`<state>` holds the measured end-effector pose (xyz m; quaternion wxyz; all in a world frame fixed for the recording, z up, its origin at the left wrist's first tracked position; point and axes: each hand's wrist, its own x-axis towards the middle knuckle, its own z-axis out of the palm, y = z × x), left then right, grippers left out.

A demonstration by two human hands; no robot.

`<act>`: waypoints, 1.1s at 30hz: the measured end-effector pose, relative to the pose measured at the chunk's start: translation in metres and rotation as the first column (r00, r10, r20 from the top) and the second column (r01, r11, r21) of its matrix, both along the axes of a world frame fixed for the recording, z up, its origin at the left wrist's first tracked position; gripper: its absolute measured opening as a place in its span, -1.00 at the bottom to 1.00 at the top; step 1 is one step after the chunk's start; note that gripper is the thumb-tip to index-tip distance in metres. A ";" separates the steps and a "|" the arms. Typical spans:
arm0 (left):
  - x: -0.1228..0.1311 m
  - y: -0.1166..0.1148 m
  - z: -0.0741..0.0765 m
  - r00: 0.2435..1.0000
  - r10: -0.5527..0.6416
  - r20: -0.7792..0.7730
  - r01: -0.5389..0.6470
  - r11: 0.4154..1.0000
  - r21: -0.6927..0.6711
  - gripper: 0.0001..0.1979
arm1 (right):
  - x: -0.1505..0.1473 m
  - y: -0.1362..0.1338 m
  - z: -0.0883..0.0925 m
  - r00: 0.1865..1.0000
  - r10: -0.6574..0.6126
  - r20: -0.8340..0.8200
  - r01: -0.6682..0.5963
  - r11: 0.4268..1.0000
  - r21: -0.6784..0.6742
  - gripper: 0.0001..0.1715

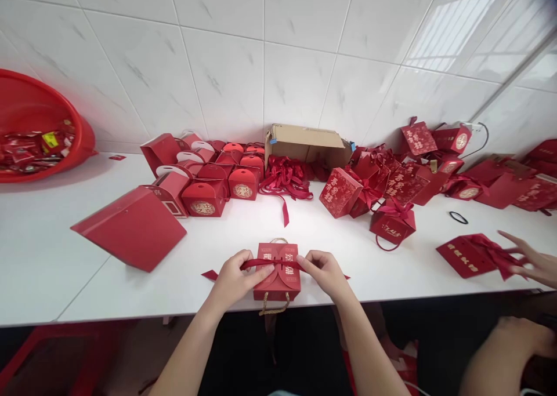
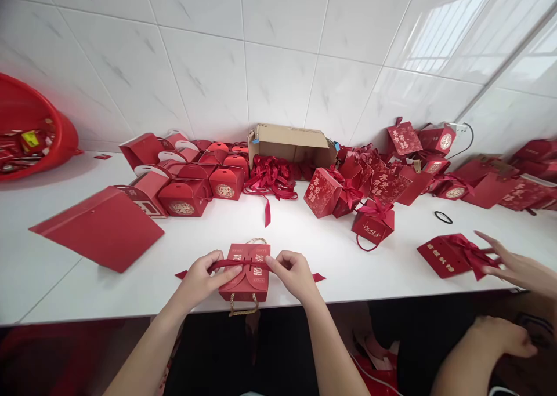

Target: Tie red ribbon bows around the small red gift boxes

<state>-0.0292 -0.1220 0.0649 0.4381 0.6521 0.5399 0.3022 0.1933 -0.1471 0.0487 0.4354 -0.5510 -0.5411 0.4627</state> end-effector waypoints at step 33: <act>0.048 -0.007 0.033 0.944 0.292 -0.150 -0.104 0.699 0.708 -0.70 | 0.006 -0.017 0.055 0.948 0.089 -0.307 -0.105 0.994 -0.036 -0.70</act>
